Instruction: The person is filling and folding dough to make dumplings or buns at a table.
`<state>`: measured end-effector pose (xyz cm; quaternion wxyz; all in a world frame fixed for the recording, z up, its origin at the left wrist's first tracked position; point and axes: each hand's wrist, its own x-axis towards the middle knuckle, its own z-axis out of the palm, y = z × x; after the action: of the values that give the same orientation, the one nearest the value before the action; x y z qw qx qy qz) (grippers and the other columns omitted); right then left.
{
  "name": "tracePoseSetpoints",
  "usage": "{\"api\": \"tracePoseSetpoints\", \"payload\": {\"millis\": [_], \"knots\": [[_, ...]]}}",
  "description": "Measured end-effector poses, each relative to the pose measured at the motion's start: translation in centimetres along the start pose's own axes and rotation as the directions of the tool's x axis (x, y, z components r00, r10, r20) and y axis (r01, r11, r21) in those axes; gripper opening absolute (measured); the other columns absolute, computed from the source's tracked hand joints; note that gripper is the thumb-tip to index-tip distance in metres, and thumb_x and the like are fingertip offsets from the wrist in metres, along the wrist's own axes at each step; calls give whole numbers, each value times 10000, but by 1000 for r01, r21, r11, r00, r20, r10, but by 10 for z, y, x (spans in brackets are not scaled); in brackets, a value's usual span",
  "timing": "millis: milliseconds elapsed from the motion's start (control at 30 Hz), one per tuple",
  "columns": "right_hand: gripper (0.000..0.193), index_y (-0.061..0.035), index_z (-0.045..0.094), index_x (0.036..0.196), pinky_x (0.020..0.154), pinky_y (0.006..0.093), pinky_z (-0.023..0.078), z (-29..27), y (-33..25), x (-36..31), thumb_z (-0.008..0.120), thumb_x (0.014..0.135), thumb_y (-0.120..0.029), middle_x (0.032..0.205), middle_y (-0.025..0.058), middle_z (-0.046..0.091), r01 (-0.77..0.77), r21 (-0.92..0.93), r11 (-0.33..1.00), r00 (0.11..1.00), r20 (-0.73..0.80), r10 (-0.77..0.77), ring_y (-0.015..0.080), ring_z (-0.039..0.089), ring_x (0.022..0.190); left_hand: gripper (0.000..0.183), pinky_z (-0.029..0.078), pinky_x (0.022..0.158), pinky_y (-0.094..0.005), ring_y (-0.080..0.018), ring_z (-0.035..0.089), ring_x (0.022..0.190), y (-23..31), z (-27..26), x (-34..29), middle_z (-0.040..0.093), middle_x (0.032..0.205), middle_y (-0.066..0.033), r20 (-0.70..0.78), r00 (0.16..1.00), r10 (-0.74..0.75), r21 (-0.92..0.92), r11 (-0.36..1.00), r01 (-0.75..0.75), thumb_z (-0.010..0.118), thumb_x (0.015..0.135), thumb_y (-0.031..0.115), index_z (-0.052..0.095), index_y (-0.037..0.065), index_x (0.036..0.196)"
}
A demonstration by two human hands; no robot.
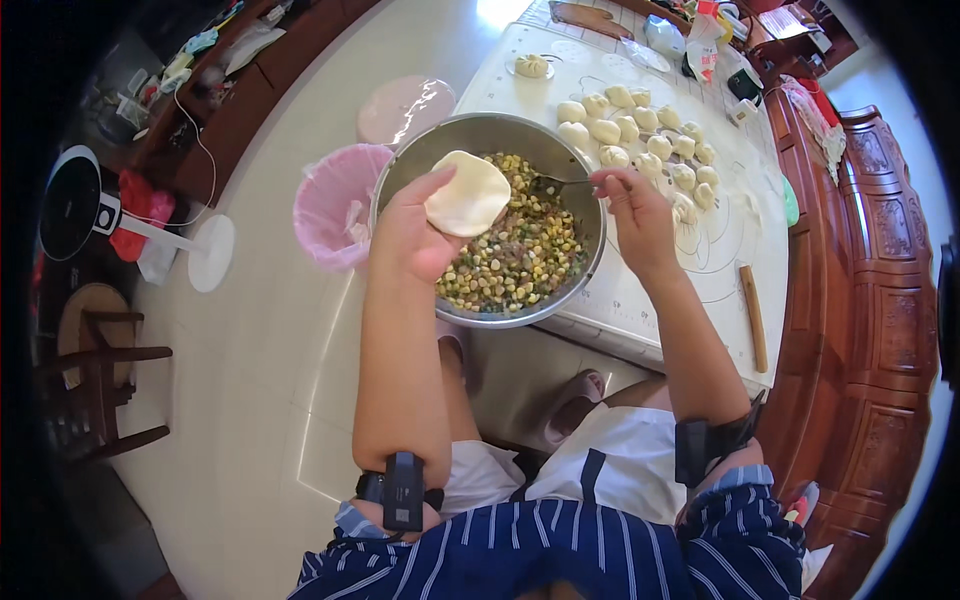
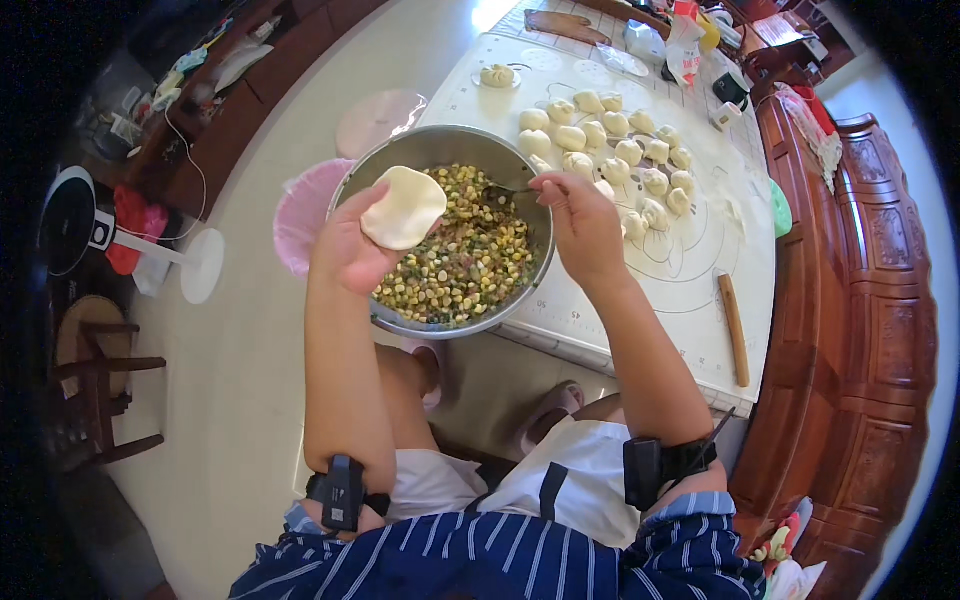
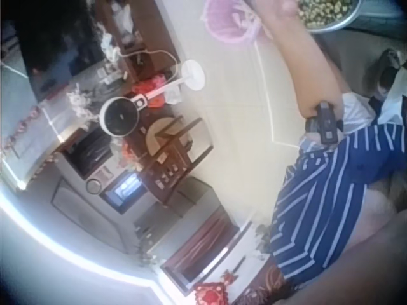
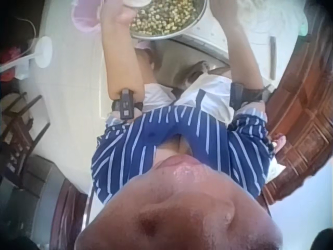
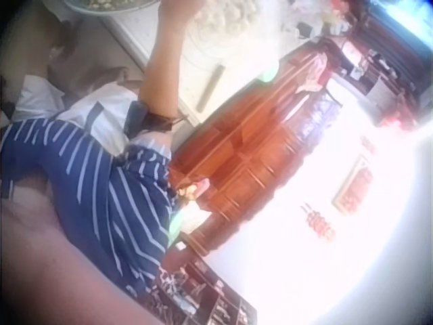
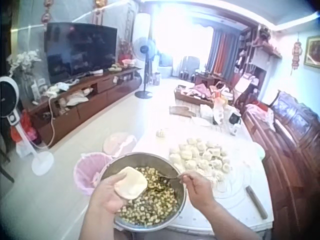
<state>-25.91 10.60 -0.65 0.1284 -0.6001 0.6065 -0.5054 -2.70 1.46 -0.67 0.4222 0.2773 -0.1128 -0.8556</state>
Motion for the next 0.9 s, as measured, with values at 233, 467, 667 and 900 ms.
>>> {"api": "tracePoseSetpoints", "payload": {"millis": [233,467,667,900], "knots": [[233,-29,620,979,624,277,474,6,9,-6,472,963,-208,771,74,651,-236,-72,969,971,21,238,144,600,664,472,354,969,-655,-418,445,1219,5,11,-7,453,1341,-199,-12,1000,26,-115,993,-28,422,954,337,434,6,1290],[243,-28,621,987,503,222,413,15,2,-4,460,960,-208,740,54,653,-524,176,834,852,79,518,69,515,537,500,283,1006,-674,-418,396,1260,5,14,-11,427,1363,-209,39,999,-10,-209,978,18,399,953,370,430,9,1297],[224,-38,604,990,485,217,395,-3,5,1,437,956,-183,793,82,654,-666,361,653,711,43,702,78,493,536,456,317,1025,-612,-384,453,1223,9,13,-9,505,1296,-190,-3,998,63,-245,967,-62,446,935,348,500,0,1226],[230,-51,586,1030,505,212,390,-17,15,-3,418,967,-194,812,78,647,-729,555,401,566,160,808,79,480,575,435,331,1047,-554,-359,465,1220,11,6,-8,522,1284,-181,51,999,11,-305,952,5,452,939,329,523,-12,1200]]}}
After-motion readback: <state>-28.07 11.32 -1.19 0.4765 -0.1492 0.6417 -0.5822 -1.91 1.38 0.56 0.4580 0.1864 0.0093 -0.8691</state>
